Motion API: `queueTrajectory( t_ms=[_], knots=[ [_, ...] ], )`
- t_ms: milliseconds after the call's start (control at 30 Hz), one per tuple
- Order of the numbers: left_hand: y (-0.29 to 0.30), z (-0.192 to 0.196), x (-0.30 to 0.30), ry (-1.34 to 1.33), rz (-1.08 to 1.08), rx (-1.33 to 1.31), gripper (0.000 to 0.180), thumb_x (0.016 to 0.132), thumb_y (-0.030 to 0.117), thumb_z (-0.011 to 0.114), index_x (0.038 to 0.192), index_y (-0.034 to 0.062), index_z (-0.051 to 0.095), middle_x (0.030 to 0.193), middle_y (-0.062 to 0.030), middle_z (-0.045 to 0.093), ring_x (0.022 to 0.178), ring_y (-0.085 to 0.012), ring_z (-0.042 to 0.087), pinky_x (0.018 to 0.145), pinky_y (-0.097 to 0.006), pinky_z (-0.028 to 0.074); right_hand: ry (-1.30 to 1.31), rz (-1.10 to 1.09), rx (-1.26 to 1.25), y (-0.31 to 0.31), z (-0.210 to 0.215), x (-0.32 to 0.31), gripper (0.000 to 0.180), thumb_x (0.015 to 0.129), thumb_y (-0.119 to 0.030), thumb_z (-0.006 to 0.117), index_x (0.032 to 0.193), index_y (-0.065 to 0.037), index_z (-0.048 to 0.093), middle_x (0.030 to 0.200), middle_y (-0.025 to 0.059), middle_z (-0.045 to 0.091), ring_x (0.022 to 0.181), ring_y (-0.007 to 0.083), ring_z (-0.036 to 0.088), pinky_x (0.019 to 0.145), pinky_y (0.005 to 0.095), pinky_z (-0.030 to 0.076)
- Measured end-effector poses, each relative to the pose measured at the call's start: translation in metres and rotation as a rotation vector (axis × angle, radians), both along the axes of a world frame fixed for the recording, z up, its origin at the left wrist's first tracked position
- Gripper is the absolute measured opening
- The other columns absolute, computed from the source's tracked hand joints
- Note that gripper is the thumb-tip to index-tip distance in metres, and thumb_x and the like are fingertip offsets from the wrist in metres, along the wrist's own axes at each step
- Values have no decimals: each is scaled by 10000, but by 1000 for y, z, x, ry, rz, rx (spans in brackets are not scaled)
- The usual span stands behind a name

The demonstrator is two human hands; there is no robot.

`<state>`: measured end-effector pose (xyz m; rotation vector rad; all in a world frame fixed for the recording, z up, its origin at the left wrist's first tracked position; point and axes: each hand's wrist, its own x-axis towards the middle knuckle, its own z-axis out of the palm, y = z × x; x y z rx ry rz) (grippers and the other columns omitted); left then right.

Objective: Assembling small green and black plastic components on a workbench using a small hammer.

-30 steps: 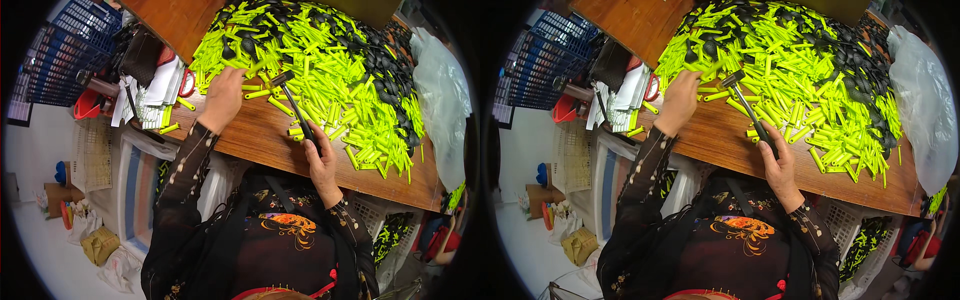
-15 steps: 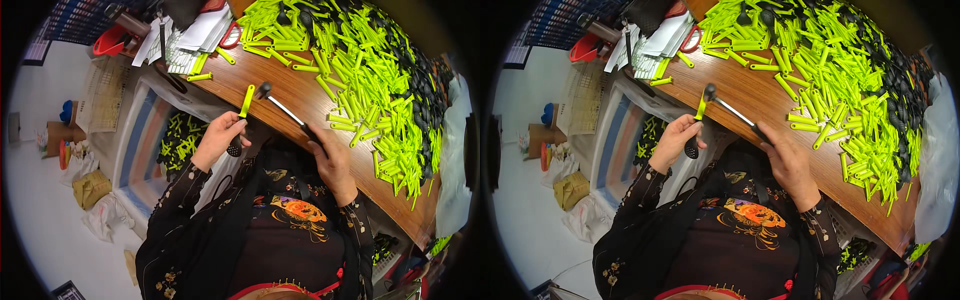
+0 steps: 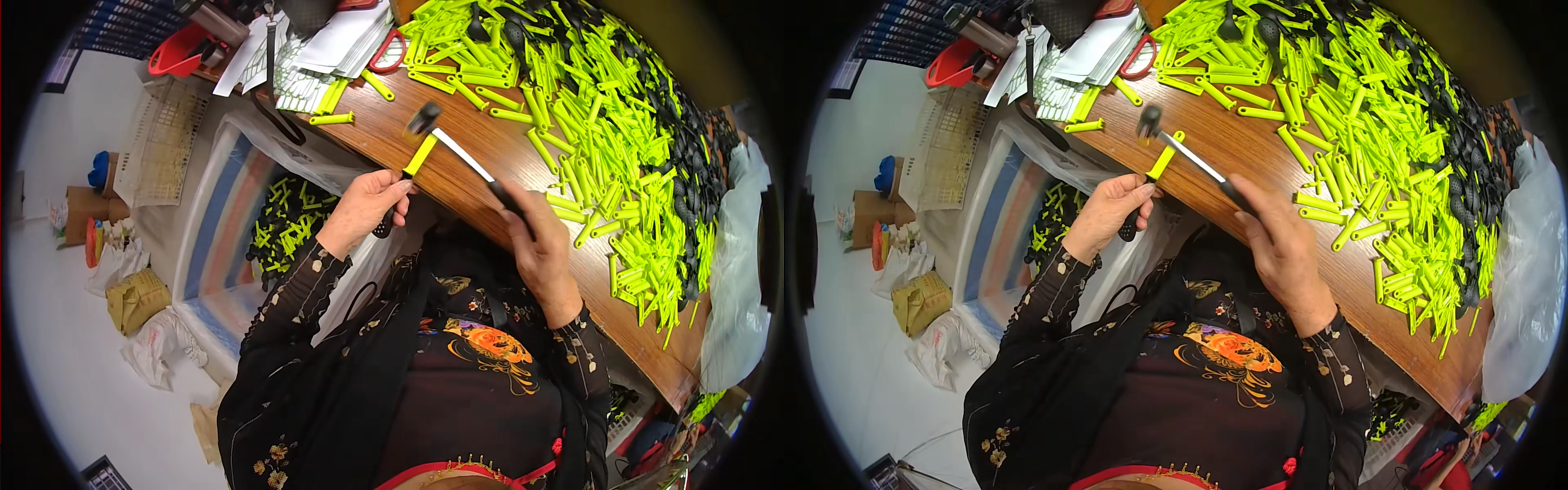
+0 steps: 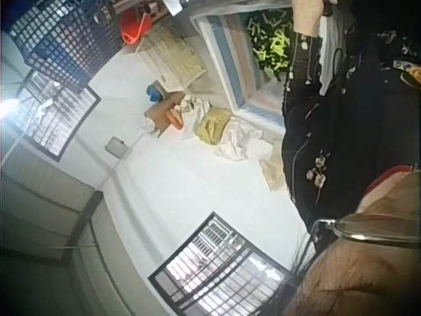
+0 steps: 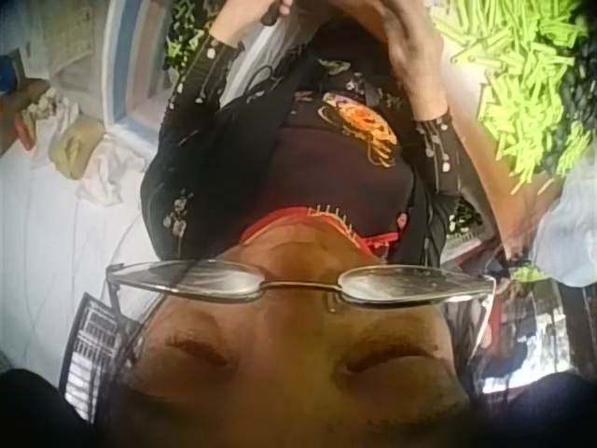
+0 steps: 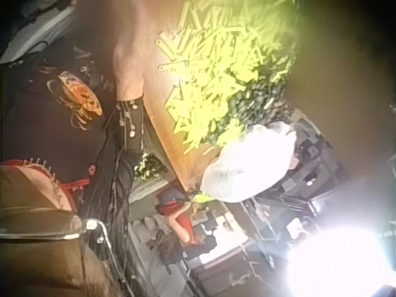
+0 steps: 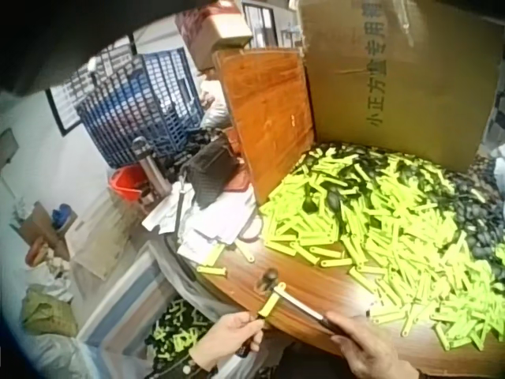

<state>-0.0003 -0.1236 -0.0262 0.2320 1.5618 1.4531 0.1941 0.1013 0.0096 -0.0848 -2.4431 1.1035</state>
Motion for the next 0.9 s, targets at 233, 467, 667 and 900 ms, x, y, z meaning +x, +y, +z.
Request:
queueTrajectory(
  t_ms=[233,467,667,900],
  knots=[
    [-3,-3,-3,-1,-12,1,226,1114,215,621,1065,9,699,780,-4,667,664,-77,633,621,-236,554,-278,14,168,7,9,7,528,917,54,741,1416,-110,685,1111,154,739,946,341,736,779,396,585],
    [0,7,-3,-3,-28,-29,249,1122,228,599,1074,1,689,768,-28,674,617,-111,654,612,-243,551,-61,-42,218,5,9,5,485,966,-15,707,1429,-158,685,1017,121,712,864,346,708,727,427,570],
    [-3,19,0,-26,-73,-31,250,1117,199,588,1213,-22,655,773,-46,683,605,-134,672,609,-242,551,-78,-121,189,2,1,7,519,954,-26,734,1449,-168,669,941,125,645,795,359,669,675,442,548],
    [-20,26,7,-231,-47,177,316,1111,169,595,1382,5,593,933,-43,688,681,-110,661,661,-240,547,21,-171,-163,-1,-18,12,407,1023,-16,687,1426,-62,667,1181,161,733,1007,277,724,894,378,564]
  ],
)
